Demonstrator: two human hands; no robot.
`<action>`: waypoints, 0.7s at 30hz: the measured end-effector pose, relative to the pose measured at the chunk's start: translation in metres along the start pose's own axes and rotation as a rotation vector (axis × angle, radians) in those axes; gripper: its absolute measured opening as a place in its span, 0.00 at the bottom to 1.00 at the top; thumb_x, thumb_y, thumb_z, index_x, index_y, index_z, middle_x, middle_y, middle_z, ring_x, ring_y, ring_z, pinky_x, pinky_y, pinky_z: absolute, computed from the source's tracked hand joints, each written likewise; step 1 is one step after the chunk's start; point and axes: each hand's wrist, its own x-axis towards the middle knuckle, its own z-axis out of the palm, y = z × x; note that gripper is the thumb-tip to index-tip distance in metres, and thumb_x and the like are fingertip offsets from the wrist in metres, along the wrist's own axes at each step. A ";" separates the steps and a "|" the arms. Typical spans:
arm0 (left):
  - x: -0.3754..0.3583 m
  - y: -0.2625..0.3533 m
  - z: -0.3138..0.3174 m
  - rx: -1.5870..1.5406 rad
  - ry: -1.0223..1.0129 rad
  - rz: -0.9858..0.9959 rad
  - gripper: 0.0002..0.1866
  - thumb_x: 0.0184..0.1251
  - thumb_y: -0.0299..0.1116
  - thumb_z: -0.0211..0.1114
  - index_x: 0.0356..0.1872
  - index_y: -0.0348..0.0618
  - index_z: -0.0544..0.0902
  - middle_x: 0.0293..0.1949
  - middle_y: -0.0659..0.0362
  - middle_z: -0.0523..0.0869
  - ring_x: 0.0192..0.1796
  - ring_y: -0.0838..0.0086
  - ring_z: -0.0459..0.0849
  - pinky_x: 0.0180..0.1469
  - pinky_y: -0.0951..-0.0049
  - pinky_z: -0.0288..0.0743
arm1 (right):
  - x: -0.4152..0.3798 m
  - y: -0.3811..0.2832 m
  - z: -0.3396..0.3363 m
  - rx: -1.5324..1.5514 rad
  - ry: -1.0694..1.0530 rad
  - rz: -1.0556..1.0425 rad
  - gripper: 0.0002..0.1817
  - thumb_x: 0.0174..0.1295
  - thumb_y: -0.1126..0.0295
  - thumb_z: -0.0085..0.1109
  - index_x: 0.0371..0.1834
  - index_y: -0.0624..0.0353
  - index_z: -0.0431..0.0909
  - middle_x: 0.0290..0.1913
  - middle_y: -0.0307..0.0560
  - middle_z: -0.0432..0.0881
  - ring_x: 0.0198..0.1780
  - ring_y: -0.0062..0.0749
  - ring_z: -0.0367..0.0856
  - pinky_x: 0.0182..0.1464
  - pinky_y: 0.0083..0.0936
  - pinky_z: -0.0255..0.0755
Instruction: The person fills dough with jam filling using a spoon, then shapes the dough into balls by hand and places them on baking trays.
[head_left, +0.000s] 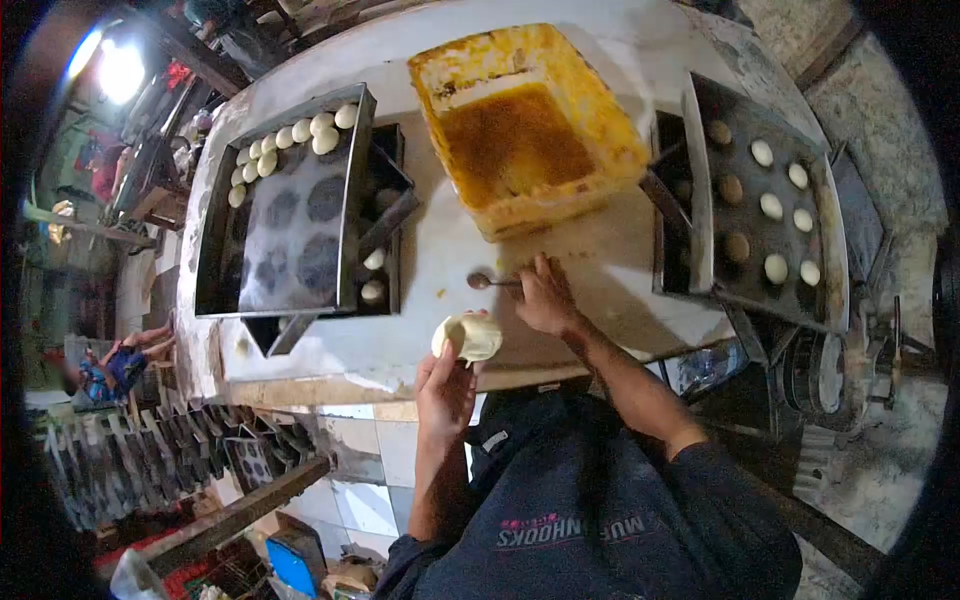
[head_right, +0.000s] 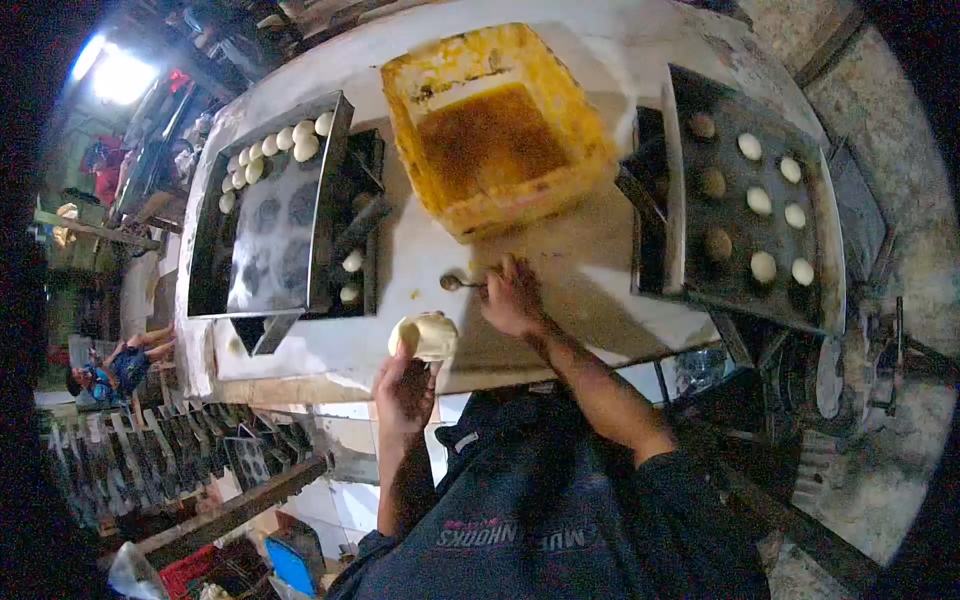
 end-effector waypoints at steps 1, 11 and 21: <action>0.008 0.014 0.002 0.041 -0.015 0.050 0.23 0.72 0.35 0.53 0.61 0.27 0.70 0.62 0.44 0.75 0.65 0.58 0.73 0.68 0.60 0.66 | 0.003 0.021 0.013 -0.644 0.085 -0.203 0.15 0.66 0.68 0.49 0.52 0.63 0.75 0.39 0.56 0.77 0.42 0.46 0.77 0.49 0.35 0.71; 0.082 0.071 -0.049 0.220 -0.035 0.077 0.20 0.68 0.33 0.60 0.56 0.28 0.77 0.62 0.44 0.76 0.64 0.59 0.75 0.67 0.57 0.65 | 0.073 -0.068 -0.133 -0.129 0.026 -0.191 0.12 0.61 0.78 0.53 0.48 0.61 0.79 0.35 0.55 0.80 0.32 0.41 0.81 0.33 0.33 0.75; 0.126 0.081 -0.017 0.241 -0.045 -0.222 0.31 0.76 0.43 0.49 0.73 0.37 0.58 0.67 0.50 0.69 0.67 0.65 0.68 0.67 0.63 0.62 | 0.255 0.056 -0.106 -0.555 -0.728 0.171 0.14 0.56 0.77 0.50 0.44 0.62 0.81 0.41 0.58 0.80 0.45 0.54 0.78 0.50 0.44 0.72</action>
